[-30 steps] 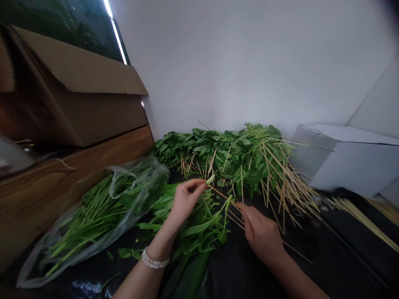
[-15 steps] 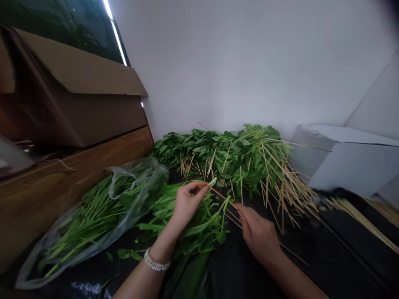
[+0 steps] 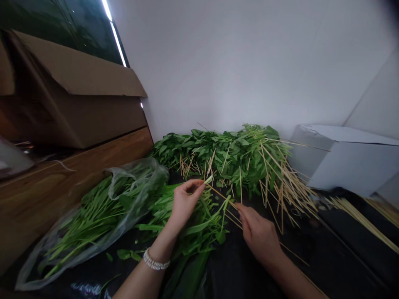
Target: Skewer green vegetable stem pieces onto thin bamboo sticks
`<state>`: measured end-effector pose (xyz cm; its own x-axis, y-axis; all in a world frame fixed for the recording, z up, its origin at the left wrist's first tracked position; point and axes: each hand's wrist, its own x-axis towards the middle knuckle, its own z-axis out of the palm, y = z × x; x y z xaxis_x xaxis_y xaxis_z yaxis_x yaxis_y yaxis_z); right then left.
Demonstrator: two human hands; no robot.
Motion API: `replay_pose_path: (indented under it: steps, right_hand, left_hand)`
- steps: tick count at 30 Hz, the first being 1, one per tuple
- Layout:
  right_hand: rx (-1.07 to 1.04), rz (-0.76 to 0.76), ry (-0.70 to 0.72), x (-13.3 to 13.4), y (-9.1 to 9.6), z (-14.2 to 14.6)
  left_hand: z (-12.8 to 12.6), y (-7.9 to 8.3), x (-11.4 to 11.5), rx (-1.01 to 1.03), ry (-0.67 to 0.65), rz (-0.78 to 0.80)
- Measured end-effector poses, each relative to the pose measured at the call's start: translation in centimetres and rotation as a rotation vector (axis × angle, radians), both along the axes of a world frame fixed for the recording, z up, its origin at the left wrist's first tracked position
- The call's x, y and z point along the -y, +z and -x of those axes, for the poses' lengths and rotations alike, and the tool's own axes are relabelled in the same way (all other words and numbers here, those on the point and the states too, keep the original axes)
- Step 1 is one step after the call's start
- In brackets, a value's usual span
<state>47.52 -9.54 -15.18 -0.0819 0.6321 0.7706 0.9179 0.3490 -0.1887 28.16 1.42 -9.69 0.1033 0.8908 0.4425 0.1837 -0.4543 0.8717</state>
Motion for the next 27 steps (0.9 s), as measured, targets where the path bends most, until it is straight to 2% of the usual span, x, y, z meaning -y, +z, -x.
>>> replay_pose_path:
  steps: [12, 27]
  right_hand:
    - [-0.022, 0.026, -0.031, 0.0, -0.2, 0.1]
    - [-0.014, 0.022, -0.046, 0.0, -1.0, 0.6]
  left_hand:
    - [0.1, -0.2, -0.1, -0.033, 0.023, -0.049]
    - [-0.1, -0.7, 0.6, -0.303, 0.136, -0.322]
